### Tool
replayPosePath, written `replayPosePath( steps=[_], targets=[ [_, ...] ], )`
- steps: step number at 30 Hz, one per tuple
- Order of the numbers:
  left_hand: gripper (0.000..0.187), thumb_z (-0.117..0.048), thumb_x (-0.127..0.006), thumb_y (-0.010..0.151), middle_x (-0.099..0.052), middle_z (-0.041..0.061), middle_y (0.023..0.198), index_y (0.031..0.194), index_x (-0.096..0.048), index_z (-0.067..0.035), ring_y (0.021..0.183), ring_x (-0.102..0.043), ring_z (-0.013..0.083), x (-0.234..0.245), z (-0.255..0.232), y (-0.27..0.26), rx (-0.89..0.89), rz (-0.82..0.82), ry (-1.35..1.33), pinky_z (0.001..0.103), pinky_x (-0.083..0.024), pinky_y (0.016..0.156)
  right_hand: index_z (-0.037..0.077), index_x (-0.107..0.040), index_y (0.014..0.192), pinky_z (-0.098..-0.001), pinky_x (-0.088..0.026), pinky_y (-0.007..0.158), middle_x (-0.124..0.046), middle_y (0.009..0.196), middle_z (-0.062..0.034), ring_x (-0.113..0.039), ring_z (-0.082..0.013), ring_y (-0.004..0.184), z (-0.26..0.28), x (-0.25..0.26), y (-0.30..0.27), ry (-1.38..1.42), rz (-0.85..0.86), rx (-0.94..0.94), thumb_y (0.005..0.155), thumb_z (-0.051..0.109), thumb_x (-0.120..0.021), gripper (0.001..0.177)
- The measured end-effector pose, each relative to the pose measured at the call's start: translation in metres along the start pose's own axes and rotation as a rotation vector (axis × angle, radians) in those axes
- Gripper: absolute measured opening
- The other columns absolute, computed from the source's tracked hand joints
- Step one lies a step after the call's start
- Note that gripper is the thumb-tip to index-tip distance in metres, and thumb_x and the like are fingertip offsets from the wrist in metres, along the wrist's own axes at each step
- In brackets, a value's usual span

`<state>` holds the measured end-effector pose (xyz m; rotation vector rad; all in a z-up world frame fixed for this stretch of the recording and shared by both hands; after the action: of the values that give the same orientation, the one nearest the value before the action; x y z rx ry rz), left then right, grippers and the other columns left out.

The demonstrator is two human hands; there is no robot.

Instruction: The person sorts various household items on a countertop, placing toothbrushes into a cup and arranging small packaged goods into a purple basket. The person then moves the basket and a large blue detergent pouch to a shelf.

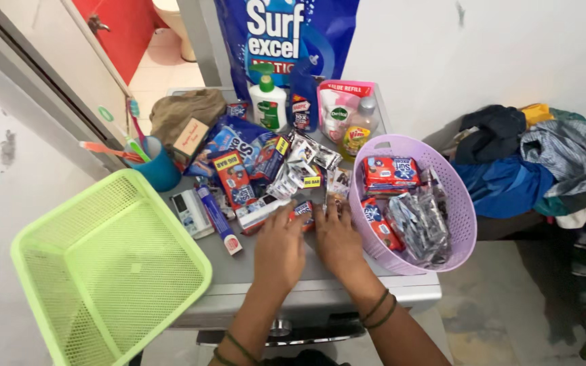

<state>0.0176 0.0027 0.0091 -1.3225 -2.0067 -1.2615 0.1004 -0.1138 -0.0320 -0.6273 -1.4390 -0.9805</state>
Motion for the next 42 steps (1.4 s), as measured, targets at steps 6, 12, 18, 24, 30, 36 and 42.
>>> replayPosePath(
  steps=[6, 12, 18, 24, 30, 36, 42],
  targets=[
    [0.038, -0.004, -0.066, 0.083, -0.059, 0.018, 0.138, 0.121, -0.068, -0.006, 0.126, -0.054, 0.0396, -0.016, 0.01, -0.008, 0.023, 0.028, -0.105, 0.047, -0.044, 0.106, 0.007, -0.064, 0.12, -0.0434, -0.05, 0.11, -0.047, 0.155, -0.0196, -0.046, -0.0391, 0.142, -0.014, -0.021, -0.001, 0.007, -0.105, 0.02, 0.087, 0.013, -0.062, 0.033],
    [0.036, -0.003, -0.062, 0.087, -0.061, 0.018, 0.137, 0.122, -0.069, -0.007, 0.128, -0.054, 0.0401, -0.022, 0.011, -0.019, 0.081, 0.061, -0.316, 0.047, -0.042, 0.108, 0.006, -0.072, 0.123, -0.0455, -0.05, 0.096, -0.051, 0.146, -0.0257, -0.056, -0.0412, 0.12, -0.016, 0.009, -0.032, 0.537, -0.114, -0.119, 0.071, 0.003, -0.076, 0.053],
    [0.04, -0.021, -0.055, 0.1, -0.067, 0.014, 0.129, 0.135, -0.056, -0.002, 0.124, -0.064, 0.0253, -0.057, 0.02, -0.033, 0.239, 0.075, -0.846, 0.036, -0.048, 0.105, 0.002, -0.068, 0.118, -0.0288, -0.053, 0.089, -0.061, 0.14, -0.0148, -0.063, -0.0158, 0.108, -0.014, 0.023, -0.062, 1.403, -0.443, -0.283, 0.092, 0.002, -0.066, 0.026],
    [0.046, -0.036, -0.054, 0.109, -0.064, 0.008, 0.107, 0.131, -0.059, 0.004, 0.094, -0.061, 0.0134, -0.067, 0.02, -0.018, 0.46, 0.245, -1.453, 0.031, -0.051, 0.081, 0.0, -0.069, 0.114, -0.0286, -0.053, 0.091, -0.056, 0.145, -0.0141, -0.061, -0.0164, 0.117, -0.004, 0.035, -0.085, 1.555, -0.442, -0.103, 0.092, 0.002, -0.06, 0.023],
    [0.048, -0.018, -0.064, 0.096, -0.065, 0.004, 0.114, 0.14, -0.051, -0.003, 0.102, -0.062, 0.0107, -0.032, -0.02, 0.0, 0.314, 0.225, -1.512, 0.03, -0.052, 0.088, 0.001, -0.057, 0.127, -0.0348, -0.057, 0.098, -0.055, 0.142, -0.0153, -0.06, -0.0201, 0.125, 0.01, 0.072, -0.092, 1.414, -0.457, -0.115, 0.093, -0.003, -0.065, 0.036],
    [0.049, -0.018, -0.059, 0.099, -0.07, 0.006, 0.112, 0.144, -0.05, -0.002, 0.098, -0.066, 0.0114, -0.032, -0.044, 0.014, 0.282, 0.336, -1.258, 0.029, -0.053, 0.086, 0.0, -0.05, 0.137, -0.0338, -0.056, 0.092, -0.06, 0.135, -0.0105, -0.059, -0.0167, 0.125, -0.014, 0.093, -0.088, 1.302, -0.47, -0.281, 0.088, -0.007, -0.062, 0.052],
    [0.055, -0.012, -0.058, 0.096, -0.066, 0.02, 0.134, 0.149, -0.048, -0.001, 0.121, -0.063, 0.0308, -0.045, -0.041, 0.039, 0.028, 0.321, -0.848, 0.04, -0.05, 0.101, -0.001, -0.05, 0.142, -0.0284, -0.052, 0.098, -0.063, 0.131, -0.0116, -0.061, -0.0174, 0.118, -0.057, 0.089, -0.087, 1.531, -0.537, -0.297, 0.091, -0.009, -0.052, 0.051]
  ],
)
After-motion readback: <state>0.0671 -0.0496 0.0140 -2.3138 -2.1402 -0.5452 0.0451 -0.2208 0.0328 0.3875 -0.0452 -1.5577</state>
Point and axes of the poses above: each hand's wrist, its own y-axis towards the middle knuckle, its own x-axis out of the back of the hand, z = x × y, the point moved 2 cm from there along y, towards the middle knuckle
